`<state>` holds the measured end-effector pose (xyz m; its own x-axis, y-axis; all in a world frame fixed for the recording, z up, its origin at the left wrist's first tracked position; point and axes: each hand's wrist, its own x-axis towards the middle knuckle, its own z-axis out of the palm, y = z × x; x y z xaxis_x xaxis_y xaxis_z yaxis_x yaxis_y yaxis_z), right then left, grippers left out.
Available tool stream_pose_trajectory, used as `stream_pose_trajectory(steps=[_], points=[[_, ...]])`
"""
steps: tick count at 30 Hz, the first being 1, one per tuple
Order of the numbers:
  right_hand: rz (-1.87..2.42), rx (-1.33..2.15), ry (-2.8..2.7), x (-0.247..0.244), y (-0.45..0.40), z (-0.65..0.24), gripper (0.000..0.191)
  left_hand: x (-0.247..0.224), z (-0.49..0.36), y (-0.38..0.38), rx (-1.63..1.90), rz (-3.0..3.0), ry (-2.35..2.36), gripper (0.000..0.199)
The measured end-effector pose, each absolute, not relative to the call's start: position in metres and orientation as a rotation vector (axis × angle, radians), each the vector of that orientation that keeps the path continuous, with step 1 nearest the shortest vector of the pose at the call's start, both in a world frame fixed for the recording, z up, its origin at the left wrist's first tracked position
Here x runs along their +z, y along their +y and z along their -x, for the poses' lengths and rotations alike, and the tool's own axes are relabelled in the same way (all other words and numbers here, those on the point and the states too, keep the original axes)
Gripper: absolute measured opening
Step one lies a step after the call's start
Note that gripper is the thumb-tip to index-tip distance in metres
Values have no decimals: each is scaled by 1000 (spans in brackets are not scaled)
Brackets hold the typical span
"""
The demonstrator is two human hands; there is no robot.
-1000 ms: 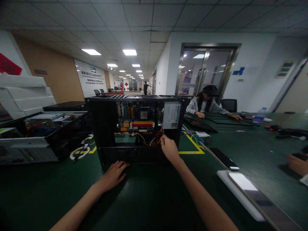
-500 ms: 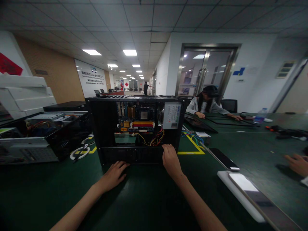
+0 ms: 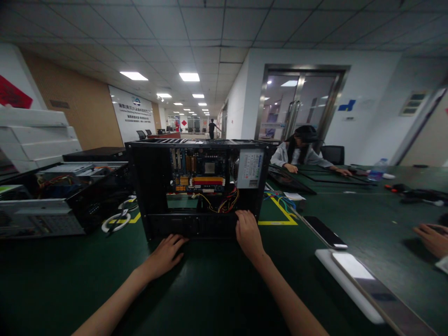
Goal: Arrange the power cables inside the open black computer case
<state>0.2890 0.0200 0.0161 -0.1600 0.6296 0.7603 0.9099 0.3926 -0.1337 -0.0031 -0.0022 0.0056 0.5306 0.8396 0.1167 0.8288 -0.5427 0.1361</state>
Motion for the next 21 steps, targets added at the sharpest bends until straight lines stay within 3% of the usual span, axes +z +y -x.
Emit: stream_pose_trajectory(steps=[10,15,21], points=[[1571,-223,-1845,72,35,-270,18,4,2,-1,285,-2724,1459,41],[1584,108,-1940,96,63,-246,16,4,2,0,274,-2735,1460,41],[1577,585,-2061,89,107,-218,13,8,1,-3,253,-2711,1471,40]])
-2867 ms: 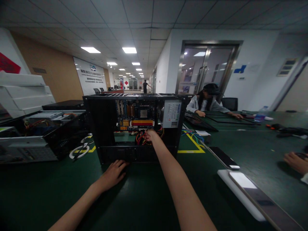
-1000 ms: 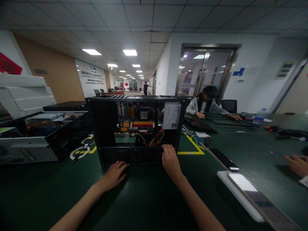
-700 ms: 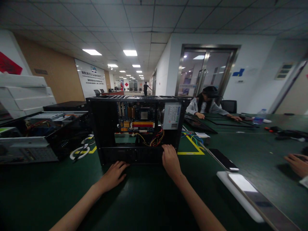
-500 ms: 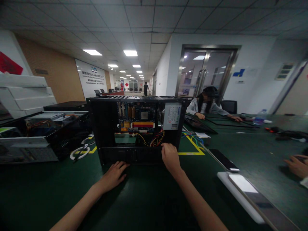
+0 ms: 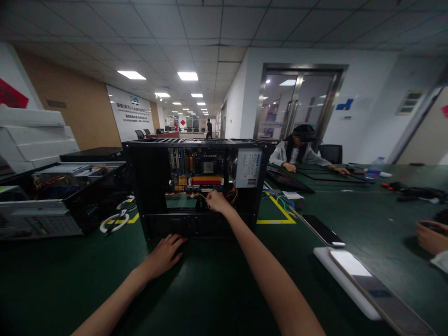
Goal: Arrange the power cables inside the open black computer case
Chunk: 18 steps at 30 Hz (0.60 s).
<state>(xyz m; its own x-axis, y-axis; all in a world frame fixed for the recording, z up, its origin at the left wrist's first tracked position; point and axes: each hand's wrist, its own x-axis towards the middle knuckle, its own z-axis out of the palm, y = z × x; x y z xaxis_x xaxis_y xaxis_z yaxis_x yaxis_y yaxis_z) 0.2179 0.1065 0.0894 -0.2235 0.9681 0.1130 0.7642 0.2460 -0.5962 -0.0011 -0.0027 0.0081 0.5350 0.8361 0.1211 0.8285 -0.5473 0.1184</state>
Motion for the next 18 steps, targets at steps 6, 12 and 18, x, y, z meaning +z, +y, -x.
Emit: stream_pose_trajectory(steps=[6,12,18], points=[[1698,985,-2103,81,129,-195,13,9,1,-3,258,-2701,1464,39],[1819,938,-2340,80,141,-185,8,4,2,1,245,-2716,1469,41],[1835,797,-2588,74,153,-178,16,5,2,-1,236,-2705,1484,42]])
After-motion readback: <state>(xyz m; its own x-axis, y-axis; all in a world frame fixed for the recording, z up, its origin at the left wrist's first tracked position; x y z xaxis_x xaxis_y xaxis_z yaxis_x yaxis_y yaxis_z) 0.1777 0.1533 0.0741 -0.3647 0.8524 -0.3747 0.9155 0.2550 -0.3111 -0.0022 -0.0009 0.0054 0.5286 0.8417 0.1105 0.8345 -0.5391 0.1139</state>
